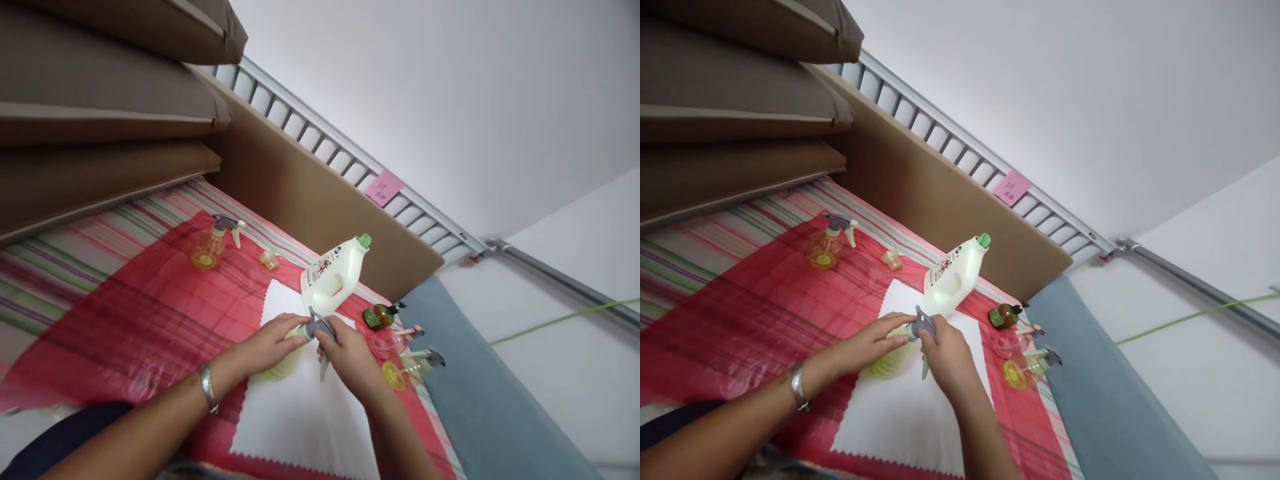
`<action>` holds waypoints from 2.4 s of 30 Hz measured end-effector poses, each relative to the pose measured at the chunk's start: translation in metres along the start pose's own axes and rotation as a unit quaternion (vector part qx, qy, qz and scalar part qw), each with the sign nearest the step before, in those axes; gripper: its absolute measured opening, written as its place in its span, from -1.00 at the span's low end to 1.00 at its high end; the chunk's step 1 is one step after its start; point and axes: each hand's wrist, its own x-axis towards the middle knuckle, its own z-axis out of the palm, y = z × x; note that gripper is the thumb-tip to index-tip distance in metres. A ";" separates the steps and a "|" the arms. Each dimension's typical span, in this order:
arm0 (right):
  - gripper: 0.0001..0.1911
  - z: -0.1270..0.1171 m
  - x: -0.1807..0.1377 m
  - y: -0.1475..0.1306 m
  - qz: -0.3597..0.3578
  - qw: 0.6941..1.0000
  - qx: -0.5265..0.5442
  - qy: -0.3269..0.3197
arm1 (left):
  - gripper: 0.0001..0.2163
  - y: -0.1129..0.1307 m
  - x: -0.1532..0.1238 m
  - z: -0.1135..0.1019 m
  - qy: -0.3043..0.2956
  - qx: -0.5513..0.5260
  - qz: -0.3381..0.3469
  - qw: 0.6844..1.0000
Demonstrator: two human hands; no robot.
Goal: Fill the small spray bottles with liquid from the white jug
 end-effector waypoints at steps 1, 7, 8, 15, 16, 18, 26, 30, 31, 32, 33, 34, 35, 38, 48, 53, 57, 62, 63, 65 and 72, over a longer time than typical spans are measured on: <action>-0.82 0.001 0.000 -0.001 0.000 1.000 -0.007 -0.001 | -0.63 -0.003 0.000 0.002 -0.002 0.010 -0.002 1.000; -0.84 0.005 0.000 -0.002 0.010 0.999 -0.031 -0.001 | -0.70 -0.007 0.007 0.006 -0.003 0.025 -0.014 1.000; -0.84 0.005 0.000 -0.001 0.009 1.000 -0.030 -0.002 | -0.73 -0.005 0.008 0.006 0.005 0.026 -0.017 1.000; -0.85 0.001 -0.002 0.001 0.010 1.000 -0.025 0.001 | -0.78 0.002 0.011 0.013 0.059 0.012 -0.033 0.998; -0.85 0.001 -0.002 0.001 0.011 1.000 -0.023 0.000 | -0.76 0.001 0.010 0.014 0.062 0.011 -0.035 0.997; -0.84 0.000 -0.001 0.002 0.010 1.000 -0.022 -0.001 | -0.75 -0.001 0.010 0.017 0.067 0.012 -0.038 0.997; -0.83 -0.013 -0.002 0.004 -0.014 0.999 -0.023 -0.022 | -0.68 -0.005 0.006 0.025 0.065 0.006 -0.072 0.995; -0.82 -0.024 0.000 0.004 -0.059 0.996 -0.051 -0.047 | -0.69 -0.006 0.006 0.025 0.036 -0.029 -0.076 0.996; -0.81 -0.026 0.001 0.005 -0.079 0.994 -0.054 -0.059 | -0.70 -0.007 0.006 0.025 0.029 -0.039 -0.078 0.996; -0.79 -0.030 0.002 0.005 -0.099 0.991 -0.057 -0.068 | -0.70 -0.007 0.006 0.025 0.022 -0.049 -0.081 0.995; -0.77 -0.033 0.002 0.006 -0.118 0.989 -0.061 -0.070 | -0.71 -0.008 0.006 0.024 0.019 -0.055 -0.084 0.995; -0.74 -0.036 0.002 0.006 -0.134 0.987 -0.067 -0.061 | -0.72 -0.008 0.005 0.024 0.019 -0.058 -0.086 0.994; -0.71 -0.039 0.001 0.006 -0.144 0.986 -0.073 -0.042 | -0.74 -0.008 0.005 0.024 0.023 -0.058 -0.085 0.994; -0.63 -0.042 -0.006 0.004 -0.122 0.987 -0.082 0.062 | -0.75 -0.008 0.005 0.025 0.040 -0.042 -0.078 0.995; -0.70 -0.008 -0.001 0.003 0.041 0.998 -0.005 0.048 | -0.70 -0.003 0.002 0.029 0.029 0.007 -0.095 0.995; -0.63 -0.015 0.000 0.001 -0.096 0.994 0.036 0.024 | -0.65 -0.010 0.002 0.031 0.017 0.009 -0.079 0.997; -0.49 -0.019 -0.008 0.002 -0.192 0.981 0.027 -0.004 | -0.66 -0.014 0.003 0.030 0.040 -0.056 -0.058 0.996; -0.55 -0.038 -0.016 0.018 -0.146 0.978 0.133 0.070 | -0.68 -0.009 0.004 0.025 0.014 -0.034 -0.047 0.998; -0.53 -0.044 -0.017 0.024 -0.132 0.967 0.190 0.110 | -0.69 -0.009 0.004 0.024 0.015 -0.019 -0.056 0.998; -0.50 -0.057 -0.017 0.041 -0.104 0.920 0.317 0.205 | -0.70 -0.008 0.004 0.024 0.017 0.000 -0.067 0.998; -0.60 -0.027 -0.014 0.137 0.111 0.693 0.589 0.399 | -0.70 -0.011 0.002 0.025 -0.005 0.042 -0.048 0.998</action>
